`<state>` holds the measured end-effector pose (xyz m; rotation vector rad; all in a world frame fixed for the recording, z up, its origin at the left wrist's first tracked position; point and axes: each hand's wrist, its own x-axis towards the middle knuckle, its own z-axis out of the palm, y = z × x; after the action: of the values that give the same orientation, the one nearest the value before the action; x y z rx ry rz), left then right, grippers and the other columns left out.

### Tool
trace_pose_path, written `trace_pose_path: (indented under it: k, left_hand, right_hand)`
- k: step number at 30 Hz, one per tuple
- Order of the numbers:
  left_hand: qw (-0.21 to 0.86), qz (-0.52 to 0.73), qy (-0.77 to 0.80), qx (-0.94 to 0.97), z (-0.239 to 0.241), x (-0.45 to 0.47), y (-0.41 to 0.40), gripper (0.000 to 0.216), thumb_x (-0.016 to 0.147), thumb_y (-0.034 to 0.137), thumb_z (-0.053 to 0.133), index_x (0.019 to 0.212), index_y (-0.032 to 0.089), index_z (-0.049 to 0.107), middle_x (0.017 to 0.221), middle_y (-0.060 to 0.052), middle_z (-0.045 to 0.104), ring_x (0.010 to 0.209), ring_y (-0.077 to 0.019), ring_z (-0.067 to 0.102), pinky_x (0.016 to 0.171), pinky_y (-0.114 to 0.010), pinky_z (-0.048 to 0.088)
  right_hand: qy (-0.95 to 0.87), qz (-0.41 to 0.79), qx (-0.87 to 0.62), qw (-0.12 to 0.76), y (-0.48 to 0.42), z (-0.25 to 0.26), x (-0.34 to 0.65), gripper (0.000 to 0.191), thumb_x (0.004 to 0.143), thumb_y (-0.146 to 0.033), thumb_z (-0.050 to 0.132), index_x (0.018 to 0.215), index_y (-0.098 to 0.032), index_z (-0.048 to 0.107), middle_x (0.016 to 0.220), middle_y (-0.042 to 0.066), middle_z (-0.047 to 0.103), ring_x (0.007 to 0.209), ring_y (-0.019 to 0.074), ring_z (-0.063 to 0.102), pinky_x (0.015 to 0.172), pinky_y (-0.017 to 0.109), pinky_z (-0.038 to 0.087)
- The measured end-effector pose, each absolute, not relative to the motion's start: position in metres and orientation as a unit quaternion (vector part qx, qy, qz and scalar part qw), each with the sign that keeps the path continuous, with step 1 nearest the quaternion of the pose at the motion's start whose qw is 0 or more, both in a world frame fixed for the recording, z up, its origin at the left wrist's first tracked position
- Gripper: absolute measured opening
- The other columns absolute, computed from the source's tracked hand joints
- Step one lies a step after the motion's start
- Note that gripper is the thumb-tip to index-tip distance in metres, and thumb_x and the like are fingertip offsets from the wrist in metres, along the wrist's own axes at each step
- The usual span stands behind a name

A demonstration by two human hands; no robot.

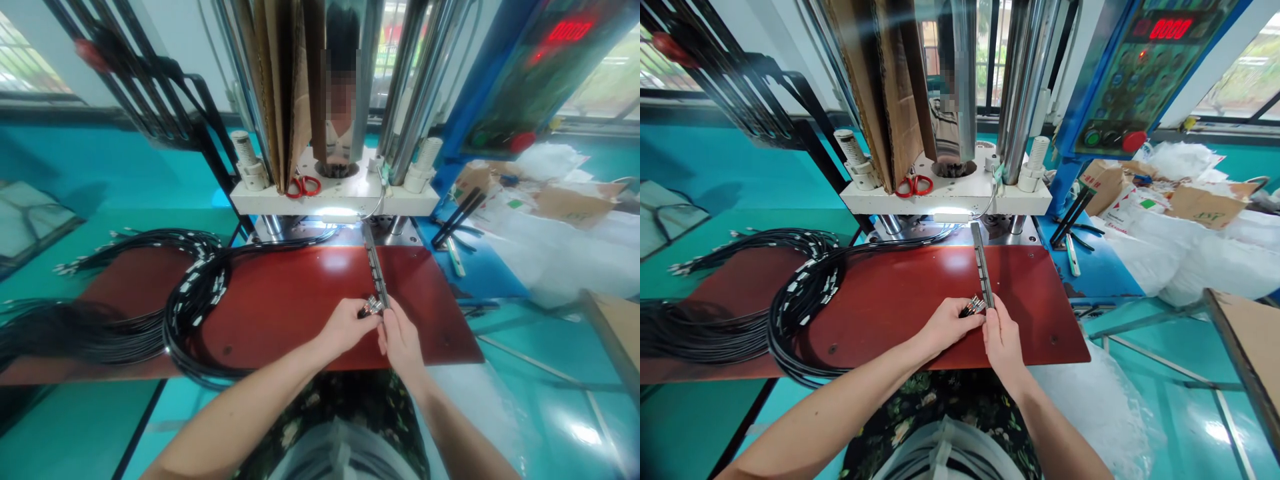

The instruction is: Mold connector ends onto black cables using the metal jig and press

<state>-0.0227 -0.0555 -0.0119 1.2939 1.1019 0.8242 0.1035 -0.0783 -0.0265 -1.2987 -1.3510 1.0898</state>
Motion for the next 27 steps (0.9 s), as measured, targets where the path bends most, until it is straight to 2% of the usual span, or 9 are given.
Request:
trace_pose_path:
  k: [5,10,20,27]
  left_hand:
    - [0.638,0.349,0.463,0.507,-0.011,-0.029,-0.053,0.027,0.066,0.038,0.063,0.065,0.012,0.054,0.052,0.005,0.044,0.044,-0.0043,0.033,0.044,-0.018,0.025]
    - [0.683,0.353,0.451,0.453,-0.007,-0.033,-0.043,0.035,0.068,0.048,0.06,0.068,0.013,0.056,0.054,0.004,0.047,0.043,-0.0046,0.034,0.042,-0.019,0.023]
    - [0.683,0.321,0.448,0.479,0.002,-0.03,-0.043,0.024,0.065,0.036,0.062,0.07,0.014,0.053,0.054,0.006,0.042,0.045,-0.0036,0.031,0.041,-0.018,0.02]
    - [0.706,0.266,0.475,0.453,0.003,-0.03,-0.035,0.019,0.056,0.027,0.062,0.055,0.015,0.048,0.044,0.007,0.036,0.039,-0.0038,0.026,0.039,-0.02,0.014]
  right_hand:
    - [-0.52,0.491,-0.508,0.48,-0.076,-0.027,0.105,0.041,0.09,-0.041,0.037,0.119,-0.014,0.047,0.043,-0.009,0.038,0.033,0.0071,0.034,0.032,0.019,0.031]
    - [-0.455,0.533,-0.49,0.519,-0.078,-0.032,0.107,0.041,0.089,-0.04,0.04,0.123,-0.018,0.043,0.045,-0.009,0.038,0.034,0.0064,0.031,0.032,0.019,0.03]
    - [-0.442,0.559,-0.466,0.524,-0.078,-0.036,0.111,0.039,0.09,-0.038,0.041,0.123,-0.019,0.044,0.044,-0.009,0.039,0.033,0.0069,0.033,0.032,0.019,0.031]
    - [-0.439,0.581,-0.46,0.508,-0.077,-0.04,0.115,0.044,0.088,-0.04,0.043,0.126,-0.017,0.042,0.044,-0.009,0.039,0.034,0.0068,0.031,0.033,0.02,0.03]
